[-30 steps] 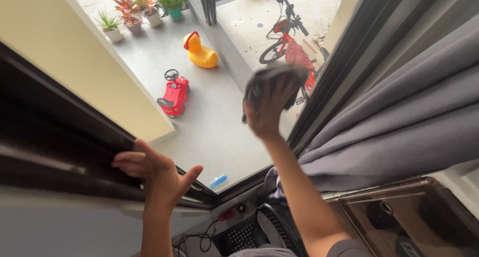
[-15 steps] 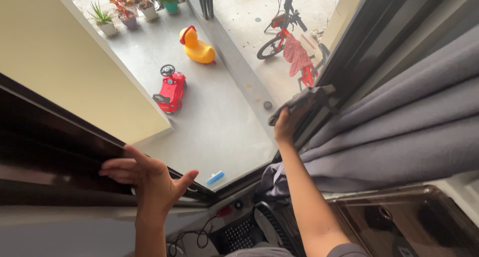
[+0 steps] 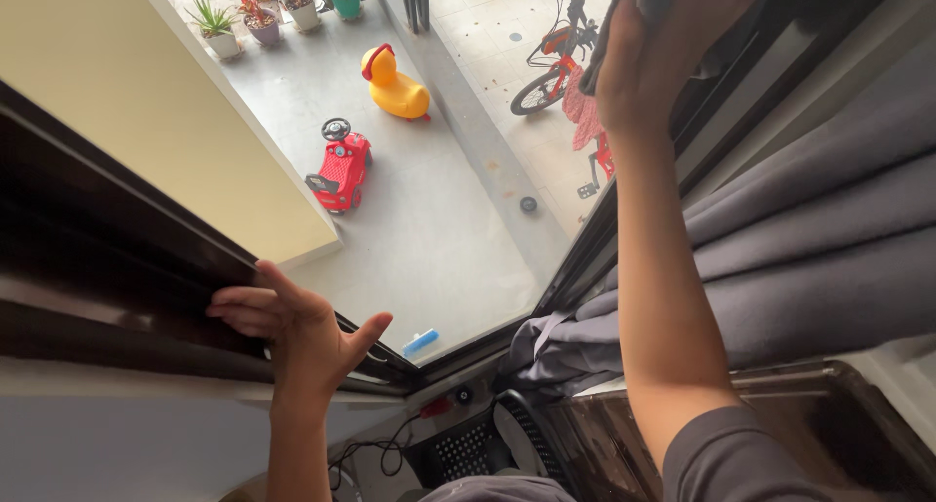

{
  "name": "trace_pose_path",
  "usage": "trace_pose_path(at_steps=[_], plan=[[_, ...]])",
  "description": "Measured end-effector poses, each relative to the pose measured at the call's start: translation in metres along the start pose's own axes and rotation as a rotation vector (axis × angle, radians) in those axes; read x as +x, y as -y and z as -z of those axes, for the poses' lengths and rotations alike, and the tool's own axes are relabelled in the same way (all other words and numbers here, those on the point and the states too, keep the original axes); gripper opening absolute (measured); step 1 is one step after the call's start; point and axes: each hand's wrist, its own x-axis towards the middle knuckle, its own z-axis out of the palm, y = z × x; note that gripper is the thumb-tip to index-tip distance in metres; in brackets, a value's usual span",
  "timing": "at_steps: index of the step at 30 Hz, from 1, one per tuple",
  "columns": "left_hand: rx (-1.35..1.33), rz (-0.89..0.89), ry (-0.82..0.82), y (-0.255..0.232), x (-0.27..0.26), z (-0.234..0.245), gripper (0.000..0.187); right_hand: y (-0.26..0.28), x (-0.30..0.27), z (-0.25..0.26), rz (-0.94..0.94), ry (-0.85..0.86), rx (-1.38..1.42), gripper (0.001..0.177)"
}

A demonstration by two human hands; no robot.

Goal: The person cleans a large glass window pane using a dark cloth. They wipe the glass surface in broad strokes and also clean the window frame. The person briefly adjusts a grey curtain to access the window area before resuming the cleaning task.

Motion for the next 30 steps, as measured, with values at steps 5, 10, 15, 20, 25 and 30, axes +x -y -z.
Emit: trace_pose_path(at_steps=[5, 10, 15, 20, 25, 30], plan=[[0.012, -0.02, -0.036, -0.001, -0.001, 0.002, 0.155, 0.005, -0.048, -0.004, -0.19, -0.021, 0.102, 0.081], [-0.015, 0.001, -0.037, -0.002, 0.0, 0.004, 0.156, -0.003, -0.158, -0.026, -0.348, -0.028, 0.15, 0.086], [-0.012, 0.021, -0.033, -0.002, 0.0, 0.003, 0.154, -0.034, -0.258, -0.056, -0.431, -0.057, 0.237, 0.092], [-0.01, -0.017, -0.035, 0.001, -0.001, -0.001, 0.151, -0.052, -0.267, -0.066, -0.483, 0.064, 0.03, 0.081], [-0.006, -0.012, -0.042, 0.003, -0.002, -0.005, 0.149, -0.049, -0.119, -0.009, -0.166, 0.042, -0.032, 0.071], [0.003, -0.009, -0.04, 0.009, -0.006, -0.003, 0.15, -0.032, -0.015, 0.024, -0.088, -0.012, -0.124, 0.069]])
